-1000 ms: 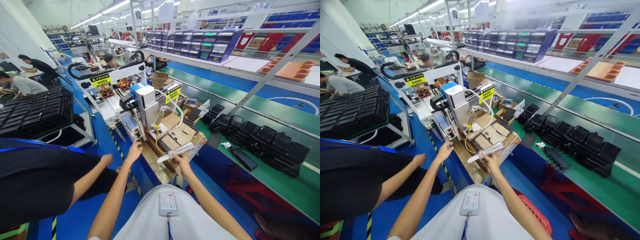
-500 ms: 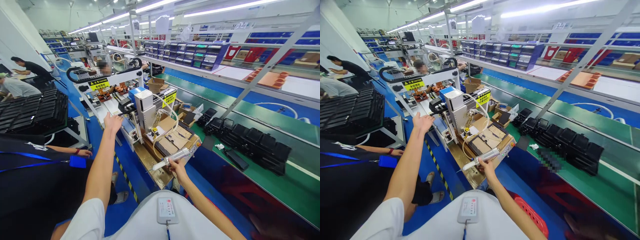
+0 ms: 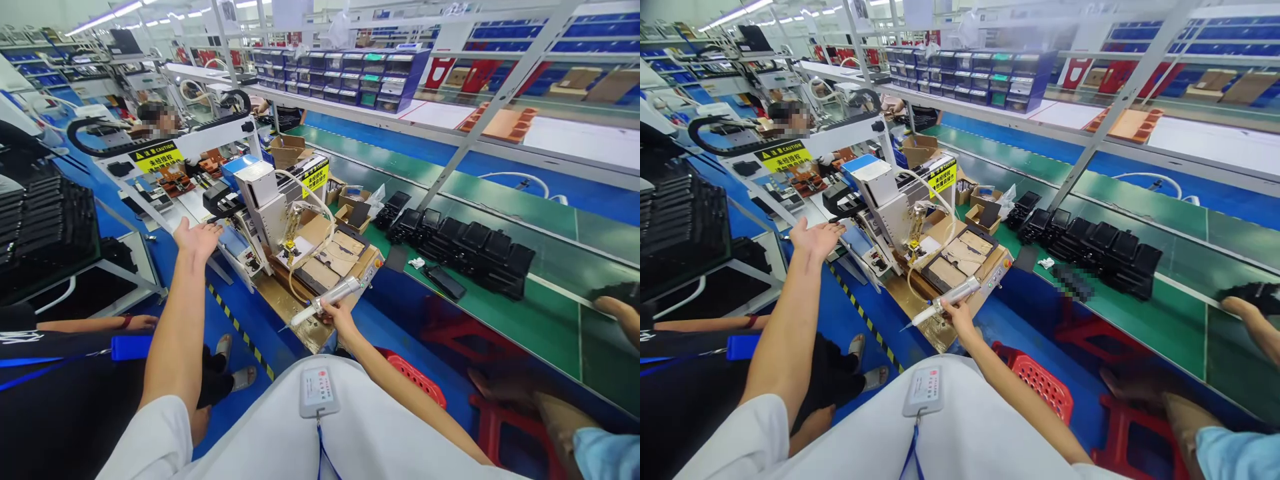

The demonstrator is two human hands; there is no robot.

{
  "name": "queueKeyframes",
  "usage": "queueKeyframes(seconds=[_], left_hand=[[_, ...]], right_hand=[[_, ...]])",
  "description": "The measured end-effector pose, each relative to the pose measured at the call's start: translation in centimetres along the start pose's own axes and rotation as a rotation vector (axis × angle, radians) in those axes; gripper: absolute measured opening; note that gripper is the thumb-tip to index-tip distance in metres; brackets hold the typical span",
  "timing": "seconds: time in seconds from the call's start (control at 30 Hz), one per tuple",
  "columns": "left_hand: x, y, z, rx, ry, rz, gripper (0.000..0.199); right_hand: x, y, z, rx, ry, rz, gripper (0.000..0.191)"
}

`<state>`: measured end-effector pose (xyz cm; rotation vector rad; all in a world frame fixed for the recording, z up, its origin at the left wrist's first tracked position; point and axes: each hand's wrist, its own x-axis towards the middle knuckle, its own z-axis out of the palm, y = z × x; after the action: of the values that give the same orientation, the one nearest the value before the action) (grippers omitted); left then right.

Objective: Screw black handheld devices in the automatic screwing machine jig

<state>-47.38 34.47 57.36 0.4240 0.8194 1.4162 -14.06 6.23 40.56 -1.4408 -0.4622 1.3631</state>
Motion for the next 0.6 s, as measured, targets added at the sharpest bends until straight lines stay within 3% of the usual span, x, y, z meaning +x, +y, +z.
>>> queueKeyframes(seconds=[0.6], left_hand=[[0.2,0.2,0.1,0.168,0.002,0.027,0.077]], right_hand=[[1.2,0.8,-0.8,-0.006,0.000,0.017,0.049]])
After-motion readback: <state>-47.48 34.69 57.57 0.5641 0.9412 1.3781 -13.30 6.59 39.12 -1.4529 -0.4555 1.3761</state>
